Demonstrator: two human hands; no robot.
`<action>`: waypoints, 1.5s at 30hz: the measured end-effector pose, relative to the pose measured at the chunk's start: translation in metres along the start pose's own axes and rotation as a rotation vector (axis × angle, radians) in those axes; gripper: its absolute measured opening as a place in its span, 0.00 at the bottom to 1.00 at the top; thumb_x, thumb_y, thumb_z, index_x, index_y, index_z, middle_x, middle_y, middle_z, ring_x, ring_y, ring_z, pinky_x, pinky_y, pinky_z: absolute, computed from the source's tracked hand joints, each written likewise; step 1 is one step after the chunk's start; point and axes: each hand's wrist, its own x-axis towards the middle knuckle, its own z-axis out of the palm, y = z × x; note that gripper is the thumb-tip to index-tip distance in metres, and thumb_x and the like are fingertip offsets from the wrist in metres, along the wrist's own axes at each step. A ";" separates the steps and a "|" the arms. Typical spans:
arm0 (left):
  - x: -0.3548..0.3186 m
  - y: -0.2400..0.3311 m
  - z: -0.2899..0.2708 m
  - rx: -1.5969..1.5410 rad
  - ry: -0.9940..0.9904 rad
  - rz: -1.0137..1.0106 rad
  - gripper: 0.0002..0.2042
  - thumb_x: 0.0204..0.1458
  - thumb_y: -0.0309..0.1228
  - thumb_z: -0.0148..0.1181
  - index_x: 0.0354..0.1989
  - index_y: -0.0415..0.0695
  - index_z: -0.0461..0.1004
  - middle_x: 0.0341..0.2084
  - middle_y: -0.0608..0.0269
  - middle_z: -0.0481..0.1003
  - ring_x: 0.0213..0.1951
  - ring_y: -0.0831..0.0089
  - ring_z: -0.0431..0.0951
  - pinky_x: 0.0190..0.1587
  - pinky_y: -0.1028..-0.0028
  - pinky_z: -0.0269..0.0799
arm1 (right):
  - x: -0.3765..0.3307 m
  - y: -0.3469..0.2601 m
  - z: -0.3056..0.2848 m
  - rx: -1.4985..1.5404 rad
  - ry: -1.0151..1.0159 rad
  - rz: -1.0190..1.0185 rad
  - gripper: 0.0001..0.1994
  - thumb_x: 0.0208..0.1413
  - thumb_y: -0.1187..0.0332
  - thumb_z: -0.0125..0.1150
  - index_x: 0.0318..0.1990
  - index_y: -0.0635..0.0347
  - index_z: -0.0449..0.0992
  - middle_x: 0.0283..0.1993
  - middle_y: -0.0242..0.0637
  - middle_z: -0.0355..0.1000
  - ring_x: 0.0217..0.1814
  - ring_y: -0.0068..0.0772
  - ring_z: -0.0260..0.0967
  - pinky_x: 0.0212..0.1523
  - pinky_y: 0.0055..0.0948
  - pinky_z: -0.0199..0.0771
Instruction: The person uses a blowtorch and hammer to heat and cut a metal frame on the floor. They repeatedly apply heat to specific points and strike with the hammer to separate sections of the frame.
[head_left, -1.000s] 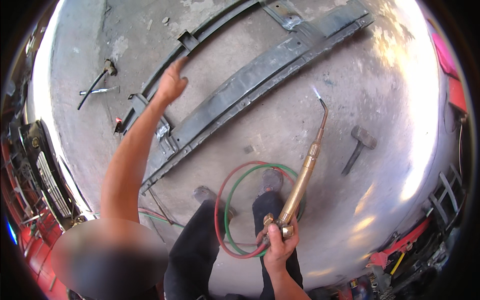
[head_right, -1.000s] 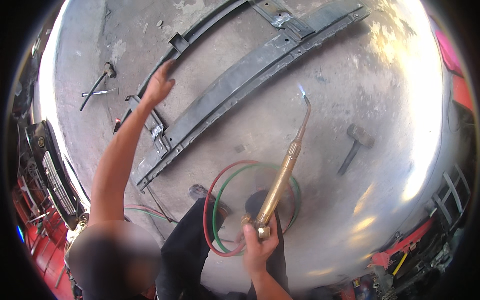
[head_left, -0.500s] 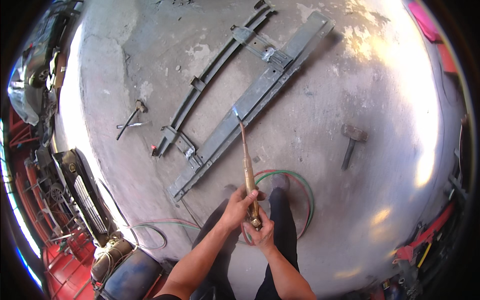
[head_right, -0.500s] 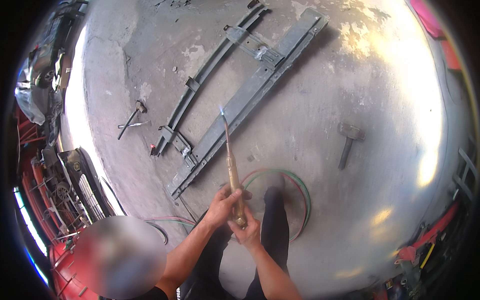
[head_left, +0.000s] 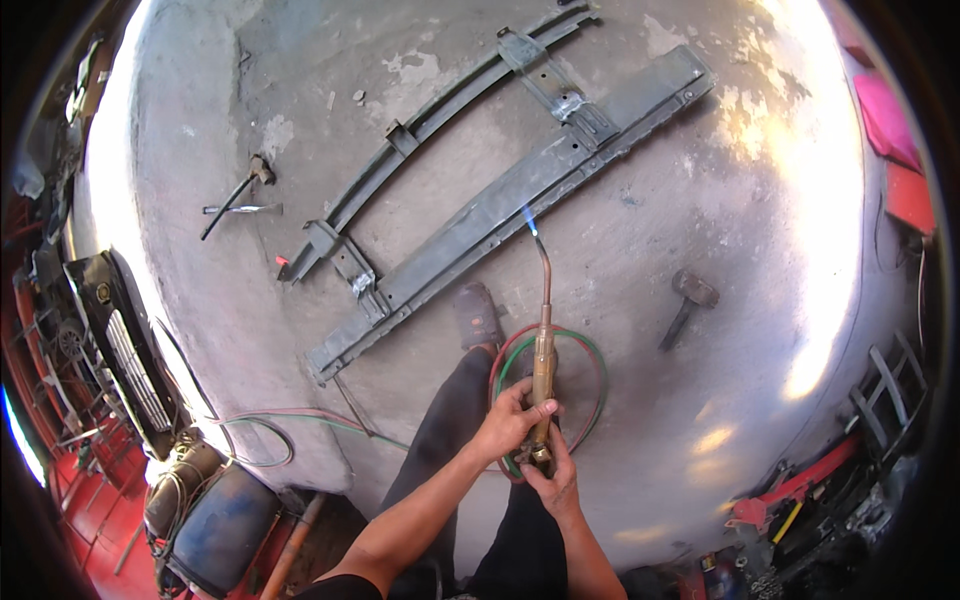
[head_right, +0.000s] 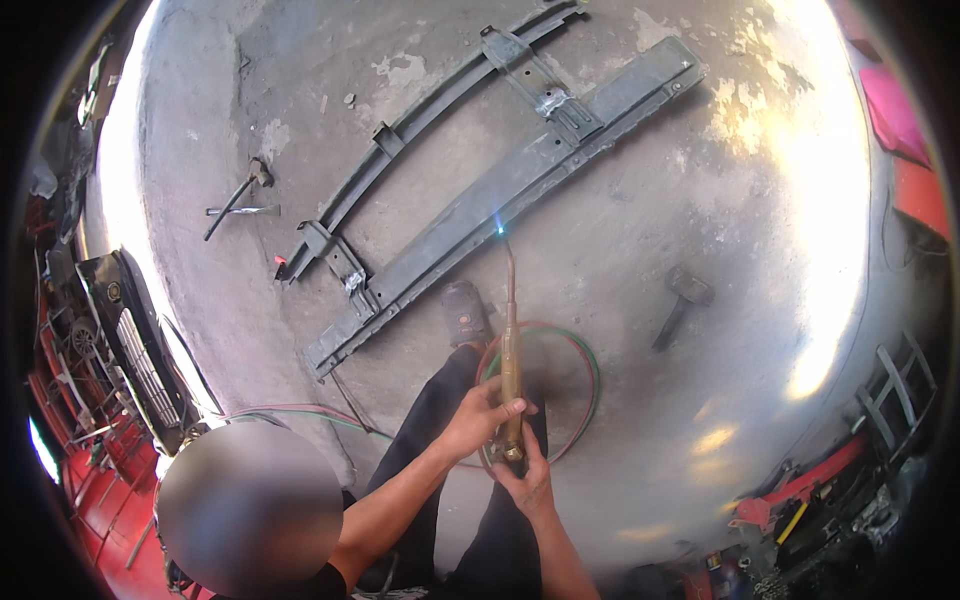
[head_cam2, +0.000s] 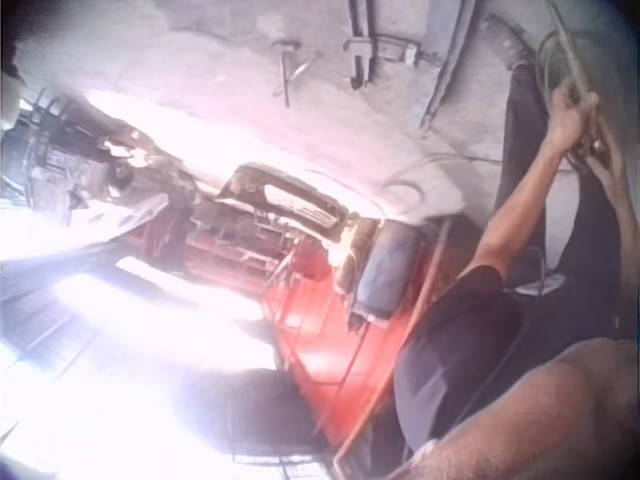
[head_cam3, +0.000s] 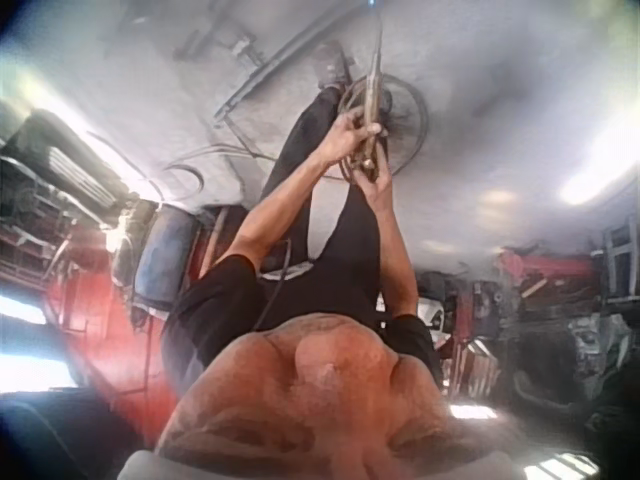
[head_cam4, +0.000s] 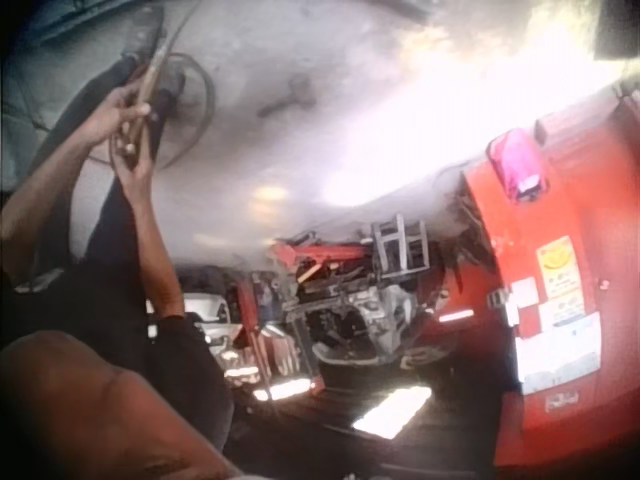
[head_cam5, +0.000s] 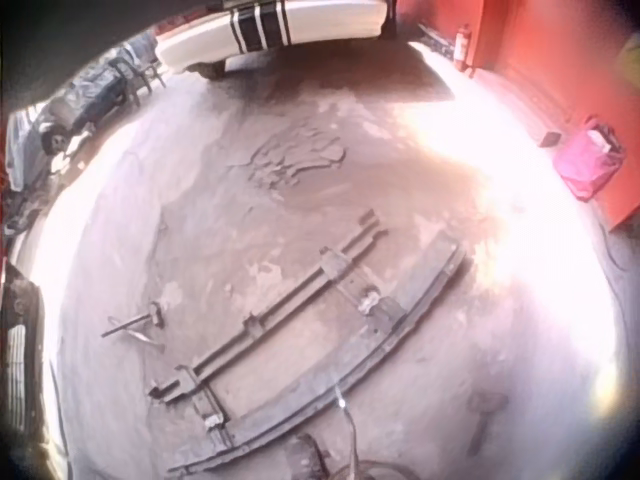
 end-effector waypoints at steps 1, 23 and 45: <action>-0.001 -0.005 0.000 -0.013 0.029 -0.002 0.15 0.62 0.33 0.64 0.51 0.39 0.72 0.36 0.64 0.79 0.39 0.78 0.77 0.44 0.74 0.74 | -0.010 -0.014 -0.002 0.248 0.016 0.135 0.39 0.52 0.75 0.62 0.74 0.64 0.55 0.54 0.48 0.72 0.53 0.35 0.76 0.52 0.31 0.76; 0.048 -0.057 -0.010 -0.099 0.216 -0.040 0.10 0.56 0.21 0.66 0.44 0.36 0.74 0.35 0.57 0.81 0.43 0.68 0.83 0.46 0.70 0.78 | 0.125 0.124 -0.102 -0.260 0.051 0.184 0.23 0.57 0.75 0.64 0.62 0.65 0.73 0.41 0.40 0.79 0.43 0.31 0.76 0.46 0.29 0.75; 0.076 -0.013 -0.013 -0.138 0.290 -0.167 0.11 0.59 0.25 0.65 0.46 0.38 0.70 0.37 0.59 0.77 0.47 0.60 0.83 0.48 0.64 0.78 | 0.325 0.269 -0.297 -0.274 0.734 0.373 0.37 0.56 0.66 0.66 0.67 0.79 0.57 0.63 0.64 0.67 0.62 0.56 0.69 0.59 0.40 0.70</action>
